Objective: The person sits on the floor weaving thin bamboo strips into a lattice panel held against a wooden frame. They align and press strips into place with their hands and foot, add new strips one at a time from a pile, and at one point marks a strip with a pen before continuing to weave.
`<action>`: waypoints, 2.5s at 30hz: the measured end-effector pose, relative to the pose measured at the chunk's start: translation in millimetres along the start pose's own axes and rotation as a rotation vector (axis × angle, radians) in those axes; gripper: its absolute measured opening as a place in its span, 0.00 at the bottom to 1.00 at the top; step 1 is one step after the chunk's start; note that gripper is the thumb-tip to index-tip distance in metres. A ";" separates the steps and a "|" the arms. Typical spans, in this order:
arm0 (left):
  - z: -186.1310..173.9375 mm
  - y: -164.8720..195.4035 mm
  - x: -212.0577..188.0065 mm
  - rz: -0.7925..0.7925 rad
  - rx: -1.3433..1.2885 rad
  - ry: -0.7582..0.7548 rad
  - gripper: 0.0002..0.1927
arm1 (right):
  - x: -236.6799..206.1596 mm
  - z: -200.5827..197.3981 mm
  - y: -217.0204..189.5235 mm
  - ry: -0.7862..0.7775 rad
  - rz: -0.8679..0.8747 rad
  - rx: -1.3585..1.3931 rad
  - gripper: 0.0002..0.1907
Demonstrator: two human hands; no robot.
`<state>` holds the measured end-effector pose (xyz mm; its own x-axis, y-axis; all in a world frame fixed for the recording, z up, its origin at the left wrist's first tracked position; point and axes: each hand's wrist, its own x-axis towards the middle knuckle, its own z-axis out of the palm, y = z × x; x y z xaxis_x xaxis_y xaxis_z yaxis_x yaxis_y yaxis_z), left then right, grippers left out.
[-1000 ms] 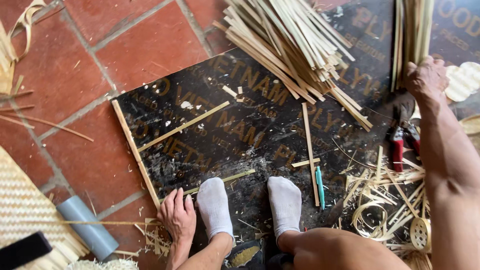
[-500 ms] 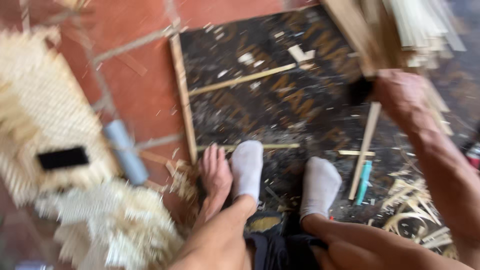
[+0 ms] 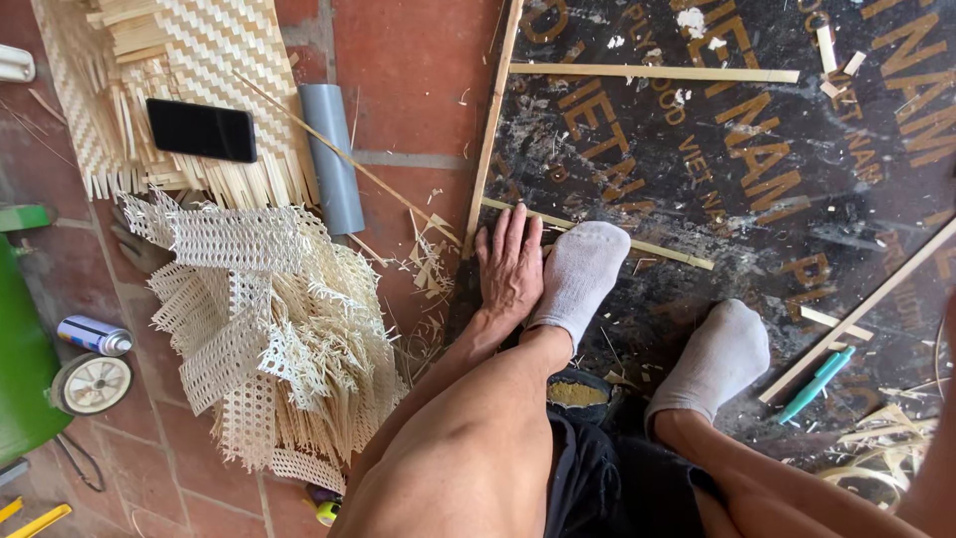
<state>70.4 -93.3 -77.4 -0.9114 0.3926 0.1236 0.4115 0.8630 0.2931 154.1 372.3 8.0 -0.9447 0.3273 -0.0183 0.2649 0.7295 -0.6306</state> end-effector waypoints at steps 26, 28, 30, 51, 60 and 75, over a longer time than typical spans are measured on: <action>-4.9 -5.6 1.9 0.056 0.036 -0.044 0.26 | 14.5 109.9 -93.9 -0.458 -0.393 -0.258 0.13; -6.8 -5.8 2.8 0.065 0.024 -0.050 0.26 | 6.0 111.6 -96.1 -0.301 -0.391 -0.170 0.12; -9.0 -5.0 3.1 0.070 -0.008 -0.055 0.27 | -3.2 113.2 -97.5 -0.199 -0.399 -0.114 0.13; -4.2 1.4 0.3 0.027 0.028 -0.062 0.27 | -25.2 126.6 -98.0 0.039 -0.492 -0.194 0.11; 2.2 7.8 -3.4 0.003 0.031 -0.041 0.29 | -29.6 127.1 -92.8 0.020 -0.465 -0.212 0.11; 6.9 8.2 -3.5 -0.042 0.060 -0.047 0.32 | -23.1 127.9 -96.2 -0.007 -0.554 -0.199 0.13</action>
<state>77.0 -85.4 -82.0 -0.9269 0.3694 0.0671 0.3743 0.8958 0.2397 125.7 217.8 -30.2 -0.9538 -0.1382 0.2669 -0.2379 0.8898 -0.3894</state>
